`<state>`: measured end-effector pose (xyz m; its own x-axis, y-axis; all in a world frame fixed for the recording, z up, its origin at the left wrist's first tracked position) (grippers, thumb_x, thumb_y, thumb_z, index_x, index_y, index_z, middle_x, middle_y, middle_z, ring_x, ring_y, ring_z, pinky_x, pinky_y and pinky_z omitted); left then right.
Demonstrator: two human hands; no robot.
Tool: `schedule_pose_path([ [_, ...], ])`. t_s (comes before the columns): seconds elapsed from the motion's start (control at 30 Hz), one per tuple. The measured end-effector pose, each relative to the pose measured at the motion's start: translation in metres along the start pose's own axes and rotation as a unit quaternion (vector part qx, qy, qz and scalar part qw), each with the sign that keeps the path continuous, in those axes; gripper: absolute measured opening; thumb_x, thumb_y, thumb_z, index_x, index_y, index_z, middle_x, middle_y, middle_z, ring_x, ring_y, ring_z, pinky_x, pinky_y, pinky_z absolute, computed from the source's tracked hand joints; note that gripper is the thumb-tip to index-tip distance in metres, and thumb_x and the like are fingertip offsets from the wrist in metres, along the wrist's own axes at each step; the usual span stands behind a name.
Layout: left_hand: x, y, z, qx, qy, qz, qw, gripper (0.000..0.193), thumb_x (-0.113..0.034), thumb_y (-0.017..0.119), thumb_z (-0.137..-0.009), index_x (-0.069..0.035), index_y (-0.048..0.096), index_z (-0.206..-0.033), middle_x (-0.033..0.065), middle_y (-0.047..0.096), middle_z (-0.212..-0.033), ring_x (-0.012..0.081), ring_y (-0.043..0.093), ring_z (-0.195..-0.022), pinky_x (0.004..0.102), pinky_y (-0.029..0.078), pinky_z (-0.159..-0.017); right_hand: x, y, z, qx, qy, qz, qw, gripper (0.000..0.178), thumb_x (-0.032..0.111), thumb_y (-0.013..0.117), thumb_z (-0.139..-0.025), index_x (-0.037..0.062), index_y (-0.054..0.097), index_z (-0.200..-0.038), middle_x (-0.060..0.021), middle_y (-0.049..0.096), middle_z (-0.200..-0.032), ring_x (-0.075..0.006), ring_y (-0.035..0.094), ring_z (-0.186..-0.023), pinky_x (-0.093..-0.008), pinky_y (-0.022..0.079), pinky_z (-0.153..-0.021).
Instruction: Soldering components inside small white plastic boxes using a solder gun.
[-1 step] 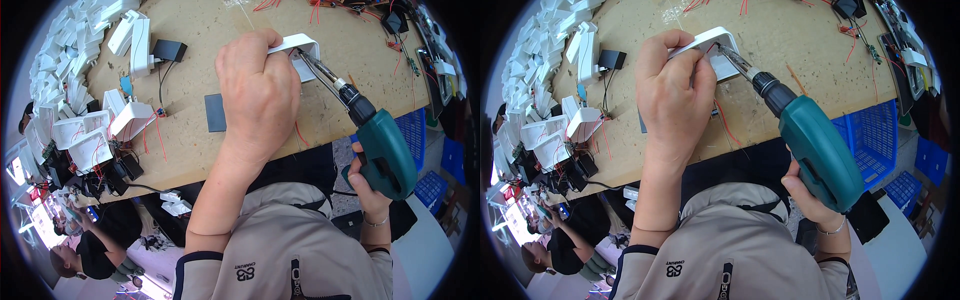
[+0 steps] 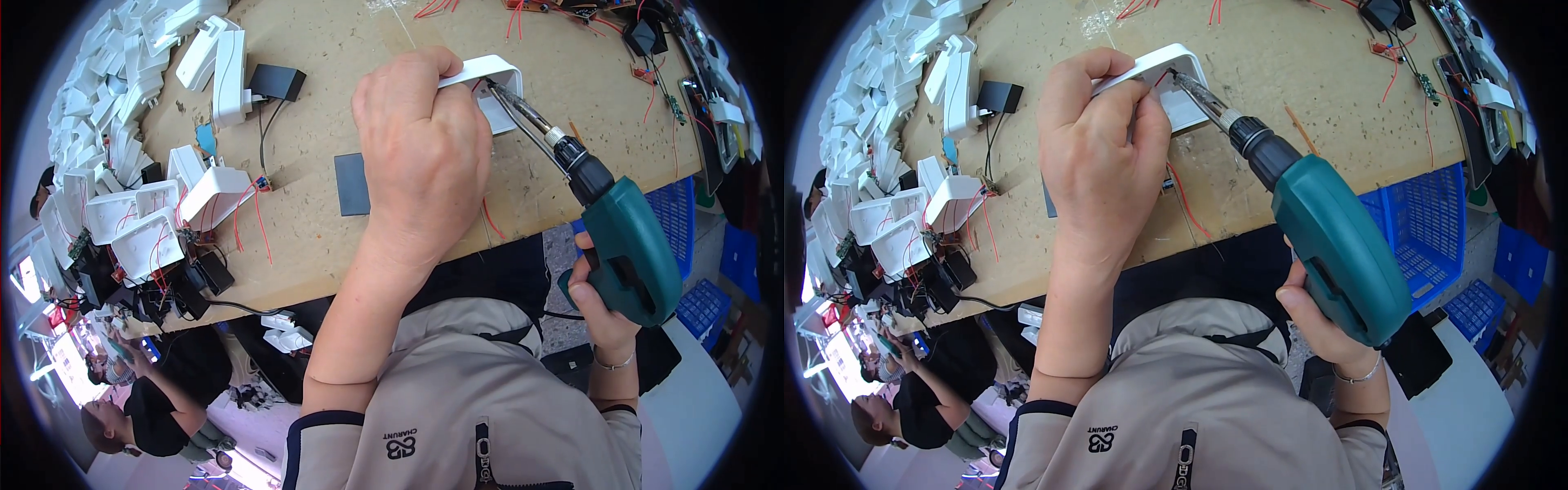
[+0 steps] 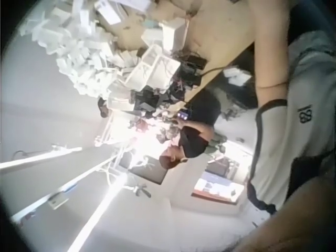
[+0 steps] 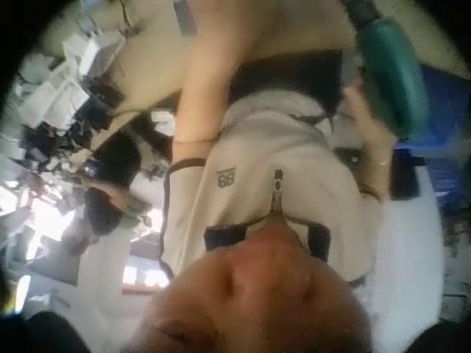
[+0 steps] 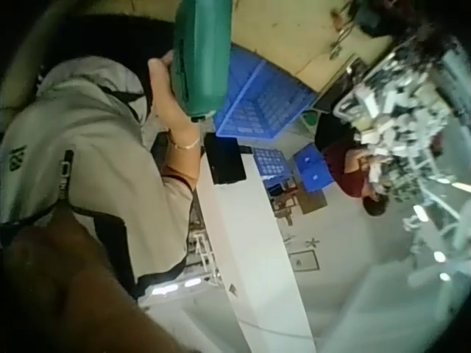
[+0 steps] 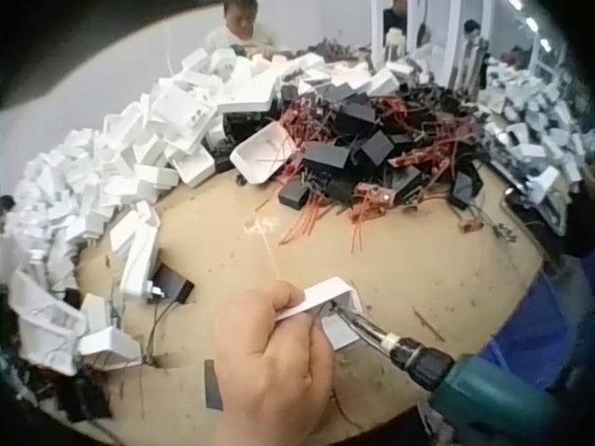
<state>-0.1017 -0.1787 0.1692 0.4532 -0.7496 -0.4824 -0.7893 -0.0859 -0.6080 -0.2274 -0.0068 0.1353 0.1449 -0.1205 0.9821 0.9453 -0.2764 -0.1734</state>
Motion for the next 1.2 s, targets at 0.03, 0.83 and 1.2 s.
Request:
schedule_pose_path([
  [0.03,0.000,0.000,0.000,0.000,0.003,0.003,1.000,0.008,0.001,0.060,-0.063,0.003,0.053,-0.067,0.0122,0.054,-0.092,0.0268,0.051,-0.083,0.0380,0.037,-0.076,0.002,0.000,-0.001,0.003,-0.012,0.009,1.000,0.054,0.003,0.065,-0.073,-0.0067,0.042,-0.121,-0.0175,0.055,-0.107,-0.0123,0.054,-0.065,-0.0234,0.044,-0.055],
  [0.83,-0.004,-0.004,-0.002,-0.018,0.033,-0.032,0.999,0.005,0.004,0.060,-0.064,0.002,0.060,-0.069,0.0098,0.057,-0.087,0.0241,0.055,-0.075,0.0328,0.043,-0.067,0.010,-0.001,0.003,-0.010,-0.010,0.064,0.998,0.045,-0.007,0.062,-0.070,-0.0053,0.048,-0.114,-0.0124,0.057,-0.093,-0.0155,0.056,-0.069,-0.0258,0.048,-0.060],
  [1.2,-0.003,-0.004,-0.002,-0.013,0.027,-0.047,0.998,0.003,0.001,0.060,-0.065,0.001,0.061,-0.068,0.0086,0.057,-0.089,0.0236,0.055,-0.079,0.0329,0.042,-0.071,0.009,0.002,0.002,0.003,0.003,0.085,0.996,0.057,0.001,0.065,-0.072,-0.0060,0.042,-0.123,-0.0215,0.054,-0.114,-0.0147,0.057,-0.070,-0.0256,0.048,-0.062],
])
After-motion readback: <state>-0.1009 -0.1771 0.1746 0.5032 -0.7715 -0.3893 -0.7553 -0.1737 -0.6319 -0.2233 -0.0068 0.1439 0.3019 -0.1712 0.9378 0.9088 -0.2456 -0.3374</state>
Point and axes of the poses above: each hand's wrist, its own z-axis away from the middle knuckle, its own y-axis out of the palm, x = y × z, the point moved 8 cm from there along -z, towards the middle knuckle
